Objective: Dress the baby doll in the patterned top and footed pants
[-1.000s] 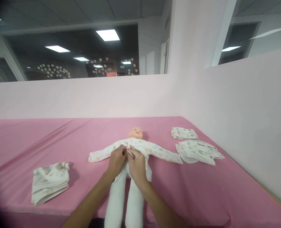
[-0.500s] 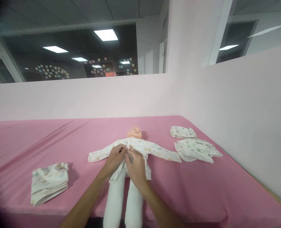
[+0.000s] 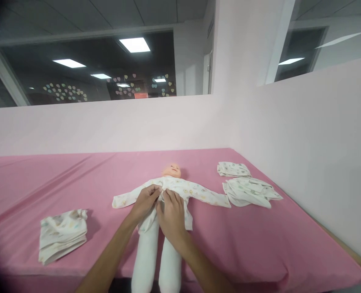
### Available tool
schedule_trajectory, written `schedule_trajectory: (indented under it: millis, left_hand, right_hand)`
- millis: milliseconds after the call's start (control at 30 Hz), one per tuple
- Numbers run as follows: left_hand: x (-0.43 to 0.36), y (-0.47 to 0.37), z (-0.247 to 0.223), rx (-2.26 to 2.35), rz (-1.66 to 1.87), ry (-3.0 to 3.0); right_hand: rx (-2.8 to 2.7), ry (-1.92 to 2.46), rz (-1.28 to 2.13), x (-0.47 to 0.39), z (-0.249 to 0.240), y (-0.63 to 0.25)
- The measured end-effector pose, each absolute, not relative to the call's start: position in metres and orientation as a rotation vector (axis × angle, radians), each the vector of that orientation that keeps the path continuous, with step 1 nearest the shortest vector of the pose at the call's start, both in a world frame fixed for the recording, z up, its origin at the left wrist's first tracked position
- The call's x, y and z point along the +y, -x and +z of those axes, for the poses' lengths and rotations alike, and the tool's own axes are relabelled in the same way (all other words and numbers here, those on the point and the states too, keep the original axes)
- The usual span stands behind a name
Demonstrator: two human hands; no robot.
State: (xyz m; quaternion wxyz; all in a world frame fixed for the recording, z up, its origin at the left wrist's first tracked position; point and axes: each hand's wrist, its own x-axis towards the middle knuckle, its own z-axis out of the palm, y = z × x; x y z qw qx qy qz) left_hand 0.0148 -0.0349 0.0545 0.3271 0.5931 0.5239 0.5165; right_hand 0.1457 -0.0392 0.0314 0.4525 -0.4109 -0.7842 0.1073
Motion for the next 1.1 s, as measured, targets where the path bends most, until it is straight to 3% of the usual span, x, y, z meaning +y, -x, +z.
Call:
schedule_trajectory:
  millis: [367, 733, 967, 1100]
  left_hand:
    - [-0.102, -0.026, 0.041, 2.025, 1.098, -1.974]
    - [-0.088, -0.03, 0.035, 1.906, 1.269, -1.873]
    - [-0.093, -0.042, 0.036, 1.843, 1.399, -1.809]
    - [-0.092, -0.045, 0.039, 1.838, 1.383, -1.822]
  right_hand:
    - [-1.917, 1.159, 0.114, -0.072, 0.023, -0.185]
    - [-1.779, 1.068, 0.306, -0.079, 0.016, -0.184]
    - [-1.558, 0.941, 0.785, -0.077, 0.033, -0.175]
    - [-1.49, 0.958, 0.851, -0.076, 0.033, -0.171]
